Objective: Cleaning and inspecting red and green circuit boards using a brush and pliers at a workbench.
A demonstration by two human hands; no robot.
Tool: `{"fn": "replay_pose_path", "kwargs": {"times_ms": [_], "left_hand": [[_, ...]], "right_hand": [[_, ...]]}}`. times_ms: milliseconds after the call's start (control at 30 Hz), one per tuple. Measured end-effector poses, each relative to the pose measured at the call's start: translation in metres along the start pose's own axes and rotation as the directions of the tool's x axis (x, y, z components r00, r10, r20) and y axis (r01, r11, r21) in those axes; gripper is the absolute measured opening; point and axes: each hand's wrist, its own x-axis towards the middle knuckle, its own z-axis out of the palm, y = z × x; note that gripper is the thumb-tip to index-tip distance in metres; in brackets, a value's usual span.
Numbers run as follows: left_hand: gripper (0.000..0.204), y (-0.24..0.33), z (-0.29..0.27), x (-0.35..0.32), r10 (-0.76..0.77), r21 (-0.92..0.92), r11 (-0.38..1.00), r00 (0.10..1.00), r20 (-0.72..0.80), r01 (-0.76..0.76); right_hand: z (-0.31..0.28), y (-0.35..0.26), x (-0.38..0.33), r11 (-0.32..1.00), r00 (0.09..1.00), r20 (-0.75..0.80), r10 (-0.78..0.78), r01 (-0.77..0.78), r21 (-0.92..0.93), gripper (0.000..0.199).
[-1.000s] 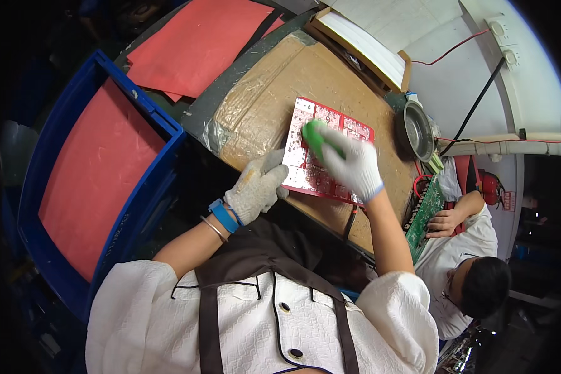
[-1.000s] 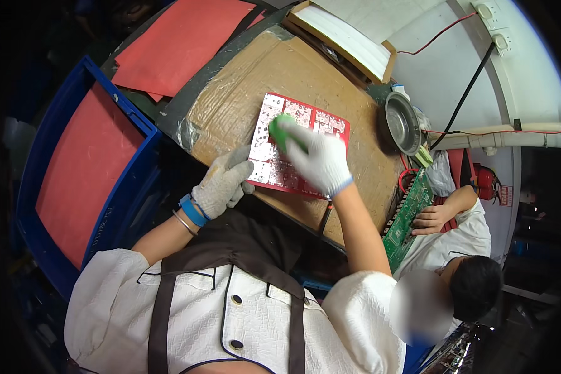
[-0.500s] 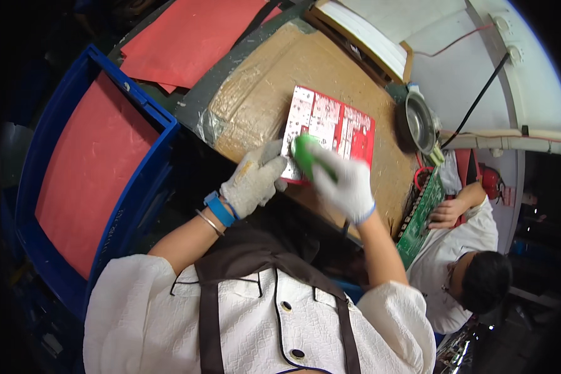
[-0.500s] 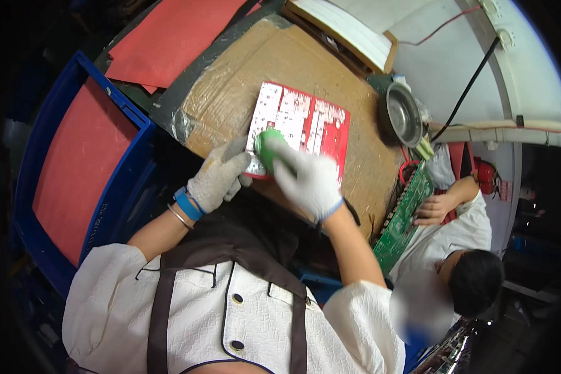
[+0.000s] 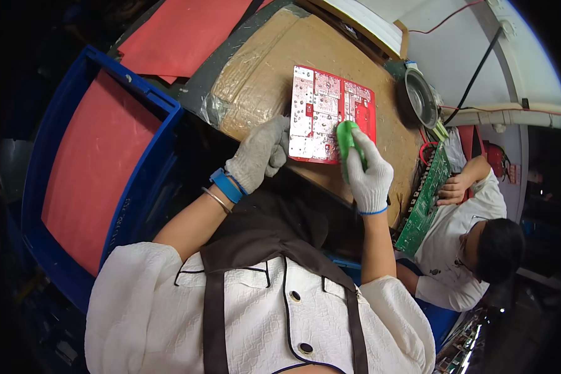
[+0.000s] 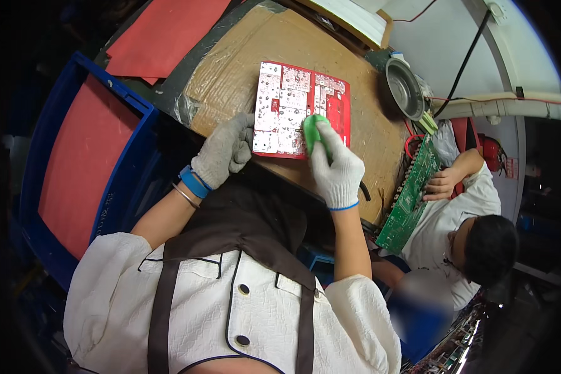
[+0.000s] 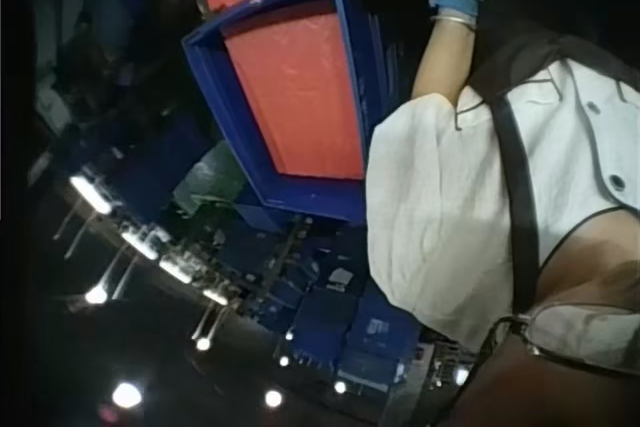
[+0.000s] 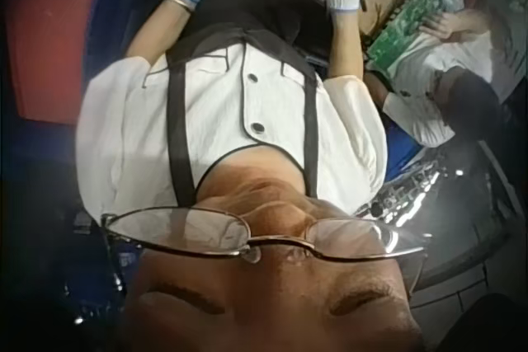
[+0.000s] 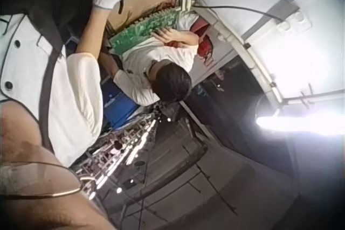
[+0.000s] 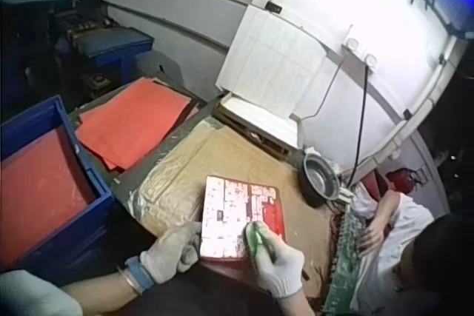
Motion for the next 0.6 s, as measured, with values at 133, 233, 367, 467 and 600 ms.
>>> {"fn": "replay_pose_path", "kwargs": {"times_ms": [133, 233, 367, 467, 600], "left_hand": [[0.039, 0.001, 0.008, -0.003, -0.001, 0.017, 1.0, 0.999, -0.033, 0.001], [0.053, 0.007, 0.012, -0.009, -0.02, 0.07, 0.997, 1.0, -0.007, 0.02], [0.057, -0.001, 0.014, -0.008, -0.024, 0.055, 0.998, 0.999, -0.048, 0.026], [0.056, 0.003, 0.02, -0.006, -0.014, 0.095, 0.995, 0.999, -0.043, 0.018], [0.06, 0.003, 0.014, -0.003, -0.05, 0.11, 0.992, 0.998, -0.044, 0.054]], "right_hand": [[0.028, -0.065, -0.032, 0.903, 0.911, 0.141, -0.389, 0.407, -0.138, 0.031], [0.02, -0.031, 0.005, 0.977, 0.99, -0.014, -0.138, 0.134, -0.164, 0.031], [0.027, -0.052, -0.026, 0.962, 0.974, 0.016, -0.225, 0.225, -0.156, 0.03], [0.029, -0.056, -0.015, 0.982, 0.999, 0.03, -0.031, 0.036, -0.187, 0.032], [0.01, -0.023, -0.02, 0.966, 0.997, -0.079, -0.008, -0.013, -0.259, 0.032]]}}
